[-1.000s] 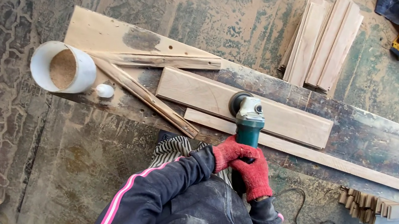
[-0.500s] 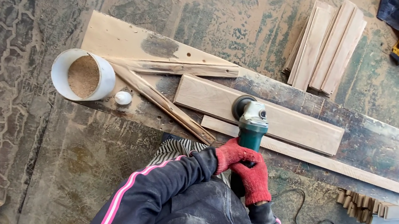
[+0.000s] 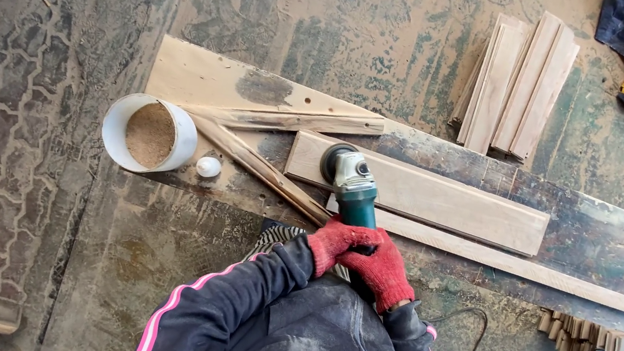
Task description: Sanding a piece of wood using an angle grinder.
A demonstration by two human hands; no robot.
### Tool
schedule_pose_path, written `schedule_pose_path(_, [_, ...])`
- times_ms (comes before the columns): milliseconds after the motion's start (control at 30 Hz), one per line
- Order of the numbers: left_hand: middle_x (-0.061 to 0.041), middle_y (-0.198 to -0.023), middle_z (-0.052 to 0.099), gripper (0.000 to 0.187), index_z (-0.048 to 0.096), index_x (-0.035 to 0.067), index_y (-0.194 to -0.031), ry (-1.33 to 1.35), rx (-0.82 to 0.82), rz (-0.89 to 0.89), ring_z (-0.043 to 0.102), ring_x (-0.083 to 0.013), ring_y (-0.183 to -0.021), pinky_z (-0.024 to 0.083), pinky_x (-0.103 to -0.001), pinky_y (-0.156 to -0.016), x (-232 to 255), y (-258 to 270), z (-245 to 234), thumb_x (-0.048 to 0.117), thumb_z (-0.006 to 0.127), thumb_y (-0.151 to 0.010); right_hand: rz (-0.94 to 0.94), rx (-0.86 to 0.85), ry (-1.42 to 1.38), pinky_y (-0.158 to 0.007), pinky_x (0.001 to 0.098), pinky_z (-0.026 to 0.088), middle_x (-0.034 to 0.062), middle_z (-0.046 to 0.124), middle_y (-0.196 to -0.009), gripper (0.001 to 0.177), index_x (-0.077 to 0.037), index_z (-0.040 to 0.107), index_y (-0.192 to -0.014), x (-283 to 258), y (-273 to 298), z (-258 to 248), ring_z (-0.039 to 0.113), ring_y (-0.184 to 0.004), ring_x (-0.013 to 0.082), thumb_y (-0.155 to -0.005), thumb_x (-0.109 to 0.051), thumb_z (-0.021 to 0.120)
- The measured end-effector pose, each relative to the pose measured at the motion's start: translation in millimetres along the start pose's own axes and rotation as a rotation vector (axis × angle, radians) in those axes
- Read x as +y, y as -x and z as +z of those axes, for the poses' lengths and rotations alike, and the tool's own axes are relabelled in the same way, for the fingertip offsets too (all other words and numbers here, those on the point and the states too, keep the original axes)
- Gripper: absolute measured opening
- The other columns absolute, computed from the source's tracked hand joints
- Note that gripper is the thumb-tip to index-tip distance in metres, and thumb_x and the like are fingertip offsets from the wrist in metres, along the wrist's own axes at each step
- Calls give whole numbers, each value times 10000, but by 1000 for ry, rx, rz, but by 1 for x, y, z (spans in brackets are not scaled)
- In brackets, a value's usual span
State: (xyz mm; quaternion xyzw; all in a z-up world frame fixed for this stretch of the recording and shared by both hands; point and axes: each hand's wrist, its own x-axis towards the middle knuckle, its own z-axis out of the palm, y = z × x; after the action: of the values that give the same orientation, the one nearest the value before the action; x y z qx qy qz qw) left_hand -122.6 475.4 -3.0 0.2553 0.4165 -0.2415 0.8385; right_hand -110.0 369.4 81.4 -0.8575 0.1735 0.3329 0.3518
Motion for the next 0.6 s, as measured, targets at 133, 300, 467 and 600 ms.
schedule_pose_path(133, [-132,-1114,697,717,492,-11,-1424,41,33,-173,722,-182,-1053,604,-286,-896,-5,-10,18,330,811,-879,29,40,-1,-943,509,552,211,738,-1045,679,-171,696,-1138,11,-8,0,683,-1101,400,-551,-408,940])
schedule_pose_path(300, [-247,-995,705,829,593,-78,-1270,-153,22,2,742,-373,-916,650,-427,-748,6,-9,25,159,991,-581,0,27,-13,-930,512,544,208,739,-1032,674,-149,704,-1102,6,-10,3,690,-1080,390,-531,-407,952])
schedule_pose_path(467, [-200,-1130,684,713,573,-83,-1360,111,-77,-102,740,-322,-1016,642,-315,-810,26,4,-16,156,876,-760,-34,-46,46,-939,519,548,218,738,-1026,741,-129,687,-1124,-33,1,15,690,-1085,399,-502,-432,952])
schedule_pose_path(600, [-290,-973,722,744,608,-127,-1182,-37,58,154,742,-423,-877,643,-447,-694,19,-5,-25,-40,981,-543,-64,-89,121,-944,514,558,201,738,-1034,763,-147,687,-1129,-34,-6,17,693,-1078,393,-498,-489,948])
